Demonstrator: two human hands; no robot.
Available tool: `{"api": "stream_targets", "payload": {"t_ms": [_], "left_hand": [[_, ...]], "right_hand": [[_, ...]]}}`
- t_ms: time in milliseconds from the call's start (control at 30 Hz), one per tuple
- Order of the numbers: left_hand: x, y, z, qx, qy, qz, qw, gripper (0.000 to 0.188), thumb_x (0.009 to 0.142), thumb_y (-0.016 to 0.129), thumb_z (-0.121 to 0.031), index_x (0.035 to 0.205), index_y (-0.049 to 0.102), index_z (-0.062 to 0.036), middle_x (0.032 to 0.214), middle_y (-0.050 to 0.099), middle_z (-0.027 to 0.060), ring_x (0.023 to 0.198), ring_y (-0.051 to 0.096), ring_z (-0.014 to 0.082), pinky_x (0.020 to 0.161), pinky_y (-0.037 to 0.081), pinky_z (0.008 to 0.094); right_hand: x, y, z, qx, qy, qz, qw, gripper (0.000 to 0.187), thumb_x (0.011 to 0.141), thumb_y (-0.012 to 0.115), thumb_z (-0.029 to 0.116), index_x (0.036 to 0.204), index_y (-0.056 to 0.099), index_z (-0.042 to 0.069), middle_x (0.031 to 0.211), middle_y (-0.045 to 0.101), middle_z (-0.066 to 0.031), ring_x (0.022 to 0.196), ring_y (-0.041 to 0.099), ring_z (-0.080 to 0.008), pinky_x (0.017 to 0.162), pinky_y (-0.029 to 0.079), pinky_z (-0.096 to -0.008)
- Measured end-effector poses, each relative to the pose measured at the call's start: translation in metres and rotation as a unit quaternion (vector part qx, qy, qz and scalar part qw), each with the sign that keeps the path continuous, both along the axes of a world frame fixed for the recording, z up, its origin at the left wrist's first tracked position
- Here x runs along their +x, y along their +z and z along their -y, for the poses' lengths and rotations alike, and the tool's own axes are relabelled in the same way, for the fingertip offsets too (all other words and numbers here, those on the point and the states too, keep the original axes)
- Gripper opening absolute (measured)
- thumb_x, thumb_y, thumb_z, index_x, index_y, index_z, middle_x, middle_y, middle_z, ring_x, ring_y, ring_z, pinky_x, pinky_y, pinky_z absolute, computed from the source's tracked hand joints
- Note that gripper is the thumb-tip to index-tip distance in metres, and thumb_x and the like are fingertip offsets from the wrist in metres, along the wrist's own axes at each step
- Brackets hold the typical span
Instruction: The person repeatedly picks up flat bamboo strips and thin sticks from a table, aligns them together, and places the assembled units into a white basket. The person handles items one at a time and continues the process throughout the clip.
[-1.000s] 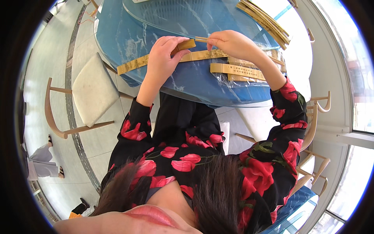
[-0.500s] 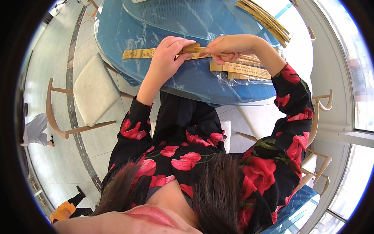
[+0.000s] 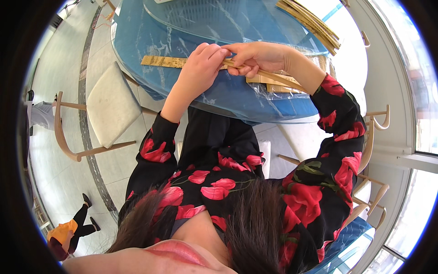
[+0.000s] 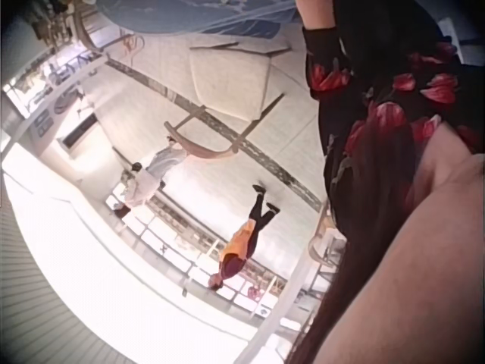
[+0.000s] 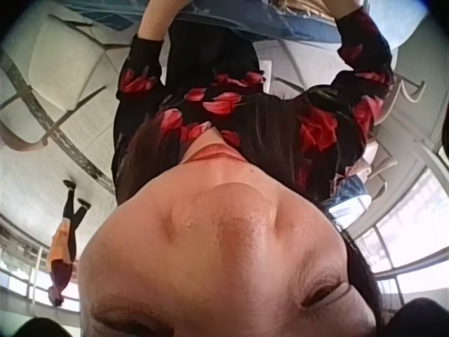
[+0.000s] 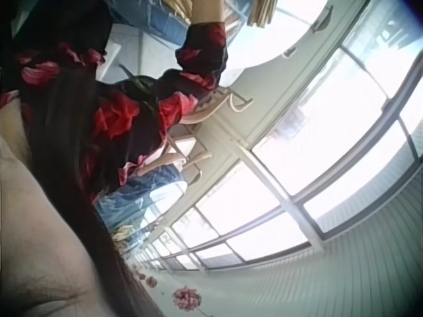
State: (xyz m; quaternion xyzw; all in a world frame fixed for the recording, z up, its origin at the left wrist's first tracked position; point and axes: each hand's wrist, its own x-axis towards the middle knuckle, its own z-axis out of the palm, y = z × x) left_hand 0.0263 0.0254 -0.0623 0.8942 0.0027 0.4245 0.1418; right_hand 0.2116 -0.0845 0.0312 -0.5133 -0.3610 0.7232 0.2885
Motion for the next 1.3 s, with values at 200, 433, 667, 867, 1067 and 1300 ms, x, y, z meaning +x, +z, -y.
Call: {"api": "stream_targets", "payload": {"t_ms": [200,433,667,867,1067,1300], "left_hand": [[0.003,-0.006,-0.007,0.052,0.061,-0.039,0.996,0.021,0.081,0.063,-0.003,0.101,0.062,-0.0039,0.093,0.057,0.0070,0.090,0.056,0.0272,0.079,0.051,0.0375],[-0.004,-0.005,-0.023,0.111,0.086,-0.037,0.989,0.023,0.082,0.063,-0.008,0.105,0.061,-0.0073,0.092,0.058,0.0034,0.091,0.058,0.0226,0.078,0.051,0.0348],[0.009,-0.003,-0.007,0.182,0.026,-0.121,0.975,0.031,0.087,0.060,-0.012,0.117,0.059,-0.0088,0.097,0.060,0.0023,0.093,0.059,0.0205,0.083,0.048,0.0363],[-0.032,0.035,0.014,0.166,0.010,-0.072,0.983,0.049,0.080,0.079,-0.018,0.123,0.059,-0.0068,0.127,0.059,0.0072,0.117,0.057,0.0241,0.105,0.043,0.0362],[-0.066,-0.010,0.004,-0.661,-0.031,0.310,0.683,0.032,0.109,0.052,-0.024,0.124,0.052,0.0034,0.128,0.057,0.0162,0.126,0.056,0.0255,0.110,0.047,0.0407],[-0.058,0.020,-0.016,-0.787,-0.221,0.281,0.503,0.054,0.110,0.043,-0.042,0.137,0.044,0.0047,0.124,0.058,0.0189,0.108,0.061,0.0274,0.097,0.053,0.0353]], "right_hand": [[-0.005,0.000,0.015,0.022,-0.053,0.146,0.988,0.055,0.104,0.054,0.022,0.152,0.038,0.001,0.087,0.065,-0.0091,0.061,0.049,-0.0066,0.054,0.042,-0.0196],[0.045,0.012,0.062,-0.012,0.023,0.219,0.975,0.034,0.108,0.051,0.026,0.117,0.066,-0.002,0.062,0.044,0.0054,0.048,0.036,-0.0026,0.044,0.030,-0.0183],[0.022,0.003,0.070,-0.030,-0.025,0.134,0.990,0.031,0.108,0.050,0.021,0.123,0.063,-0.002,0.064,0.043,0.0063,0.047,0.034,-0.0007,0.042,0.024,-0.0173],[-0.028,-0.026,0.095,-0.024,-0.152,-0.008,0.988,0.035,0.109,0.047,0.021,0.137,0.054,0.001,0.070,0.045,0.0029,0.050,0.032,-0.0011,0.043,0.024,-0.0179],[-0.072,-0.047,0.097,0.011,-0.201,-0.122,0.972,0.037,0.111,0.045,0.021,0.140,0.051,0.001,0.074,0.045,0.0009,0.052,0.032,-0.0026,0.045,0.024,-0.0185],[-0.127,-0.064,0.090,0.040,-0.197,-0.223,0.954,0.037,0.111,0.044,0.023,0.140,0.051,-0.001,0.072,0.045,0.0015,0.052,0.030,-0.0030,0.045,0.024,-0.0193]]}}
